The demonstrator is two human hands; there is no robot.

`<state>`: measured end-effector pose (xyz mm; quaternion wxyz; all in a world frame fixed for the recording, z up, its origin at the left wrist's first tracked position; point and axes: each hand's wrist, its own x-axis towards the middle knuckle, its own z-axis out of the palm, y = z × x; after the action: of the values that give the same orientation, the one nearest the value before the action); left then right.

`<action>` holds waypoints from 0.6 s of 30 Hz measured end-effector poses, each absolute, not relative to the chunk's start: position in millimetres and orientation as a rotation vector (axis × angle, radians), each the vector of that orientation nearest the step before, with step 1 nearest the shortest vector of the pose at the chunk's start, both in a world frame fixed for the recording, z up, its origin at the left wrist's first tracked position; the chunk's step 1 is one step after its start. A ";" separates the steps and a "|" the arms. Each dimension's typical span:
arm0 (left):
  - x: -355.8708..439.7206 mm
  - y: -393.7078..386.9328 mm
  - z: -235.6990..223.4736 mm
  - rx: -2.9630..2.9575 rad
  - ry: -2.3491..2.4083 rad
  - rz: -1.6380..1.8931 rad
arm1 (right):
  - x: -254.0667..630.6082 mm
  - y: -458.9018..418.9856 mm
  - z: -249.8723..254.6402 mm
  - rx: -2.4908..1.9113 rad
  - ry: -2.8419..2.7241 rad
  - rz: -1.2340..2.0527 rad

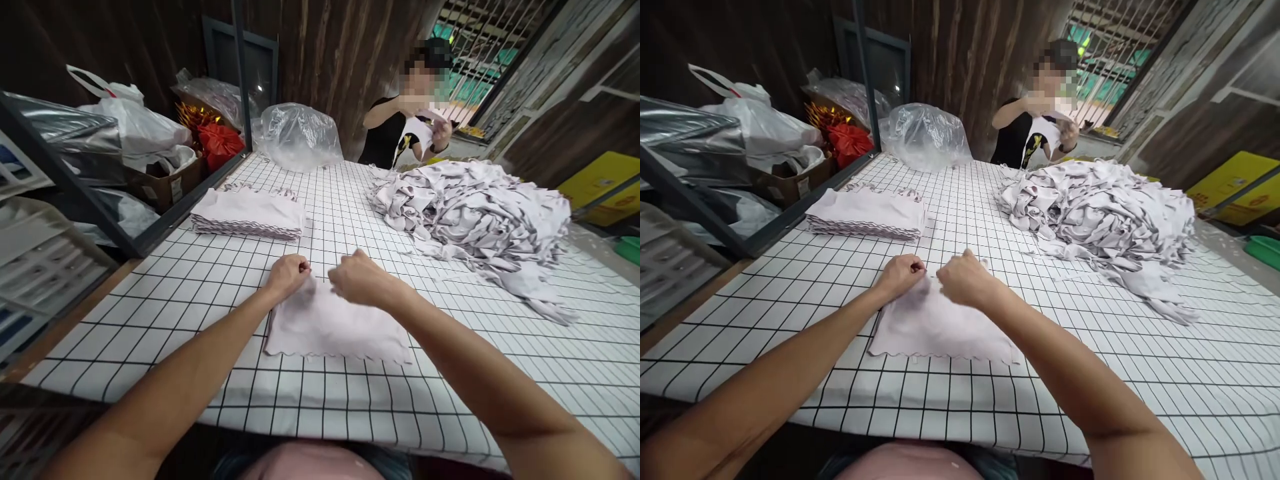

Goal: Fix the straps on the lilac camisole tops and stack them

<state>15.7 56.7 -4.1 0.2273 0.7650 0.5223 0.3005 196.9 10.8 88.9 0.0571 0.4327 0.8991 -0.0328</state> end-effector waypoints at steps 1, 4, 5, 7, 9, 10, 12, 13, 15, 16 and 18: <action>14.9 56.4 -5.1 2.105 1.414 0.855 | 202.1 -2.1 97.0 1.234 2.755 -0.382; 11.2 57.5 -7.2 2.090 1.335 0.919 | 215.2 -18.3 108.5 1.340 2.722 -1.069; 10.3 58.2 -8.0 2.086 1.314 0.932 | 217.2 -15.1 105.6 1.543 2.674 -1.191; 9.3 59.2 -9.6 2.075 1.275 0.965 | 216.6 0.8 89.3 1.993 2.476 -1.388; 9.3 59.9 -11.2 2.060 1.222 1.014 | 210.4 21.8 64.2 2.174 2.195 -1.722; 9.5 60.0 -11.7 2.052 1.195 1.037 | 205.7 31.4 51.2 2.181 2.064 -1.915; 9.6 60.2 -12.2 2.033 1.164 1.064 | 194.7 44.9 29.7 2.126 1.868 -2.229; 9.5 60.3 -12.2 2.021 1.165 1.064 | 189.2 48.3 22.5 2.106 1.807 -2.337; 9.1 60.8 -11.9 1.988 1.175 1.046 | 180.4 48.0 16.5 2.067 1.725 -2.482; 8.9 61.1 -11.8 1.970 1.176 1.035 | 177.6 44.8 17.3 2.049 1.700 -2.530; 8.4 62.4 -12.2 1.939 1.172 1.022 | 175.7 32.8 24.2 1.943 1.713 -2.612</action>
<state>8.4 62.4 -12.2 0.3221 0.7386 0.4462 0.3894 175.7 32.8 24.2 -0.2654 0.5093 0.4490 -0.6845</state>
